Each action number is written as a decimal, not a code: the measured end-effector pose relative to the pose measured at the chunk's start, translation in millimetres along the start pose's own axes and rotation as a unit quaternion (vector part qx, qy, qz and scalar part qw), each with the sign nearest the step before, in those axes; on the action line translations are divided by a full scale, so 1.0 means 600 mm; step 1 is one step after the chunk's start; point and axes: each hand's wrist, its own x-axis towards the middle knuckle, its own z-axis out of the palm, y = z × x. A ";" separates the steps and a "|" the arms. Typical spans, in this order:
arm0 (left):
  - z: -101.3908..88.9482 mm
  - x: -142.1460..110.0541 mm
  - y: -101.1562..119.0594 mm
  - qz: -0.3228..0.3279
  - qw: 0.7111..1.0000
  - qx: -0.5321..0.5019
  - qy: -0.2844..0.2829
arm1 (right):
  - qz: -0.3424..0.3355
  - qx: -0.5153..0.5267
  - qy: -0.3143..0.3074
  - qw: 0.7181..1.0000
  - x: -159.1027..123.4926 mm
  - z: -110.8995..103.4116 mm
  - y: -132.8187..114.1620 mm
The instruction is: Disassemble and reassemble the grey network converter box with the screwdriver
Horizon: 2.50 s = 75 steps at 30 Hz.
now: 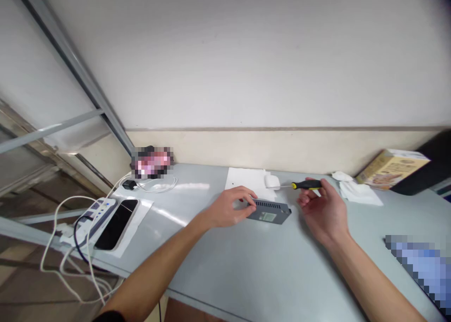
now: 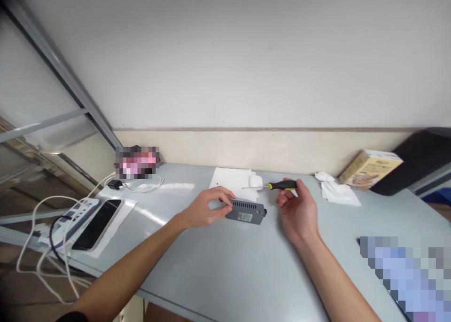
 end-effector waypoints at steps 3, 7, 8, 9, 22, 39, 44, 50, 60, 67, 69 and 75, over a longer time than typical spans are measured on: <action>0.005 -0.004 -0.004 0.046 0.996 0.076 0.003 | 0.007 -0.003 0.008 1.000 -0.005 0.006 -0.002; 0.010 -0.006 -0.006 0.081 0.981 0.177 0.002 | 0.010 -0.006 0.020 1.000 -0.010 0.012 -0.003; 0.011 -0.006 -0.008 0.086 0.979 0.186 0.005 | 0.008 -0.008 0.021 1.000 -0.010 0.012 -0.003; 0.012 -0.006 -0.010 0.088 0.978 0.187 0.007 | 0.007 -0.009 0.021 1.000 -0.010 0.012 -0.003; 0.015 -0.002 -0.026 -0.062 0.996 -0.013 0.070 | 0.014 -0.003 0.020 1.000 -0.014 0.011 -0.005; 0.020 0.004 -0.048 -0.168 0.983 -0.012 0.067 | 0.014 -0.001 0.014 1.000 -0.003 0.003 -0.004; 0.018 0.003 -0.048 -0.180 0.981 0.047 0.053 | 0.025 -0.002 0.021 0.999 -0.009 0.009 -0.006; 0.016 0.000 -0.047 -0.163 0.983 0.084 0.017 | 0.025 0.004 0.020 0.999 -0.012 0.011 -0.006; -0.015 -0.005 0.008 -0.091 0.973 0.126 -0.169 | 0.018 -0.003 0.022 1.000 -0.009 0.007 -0.005; -0.020 -0.004 0.022 -0.113 0.964 0.142 -0.196 | 0.018 -0.003 0.028 0.999 -0.008 0.009 -0.006; -0.022 -0.004 0.024 -0.111 0.963 0.149 -0.197 | 0.014 -0.004 0.029 0.999 -0.008 0.008 -0.007; -0.030 -0.003 0.027 -0.119 0.965 0.156 -0.174 | 0.017 -0.004 0.001 1.000 -0.010 0.002 -0.009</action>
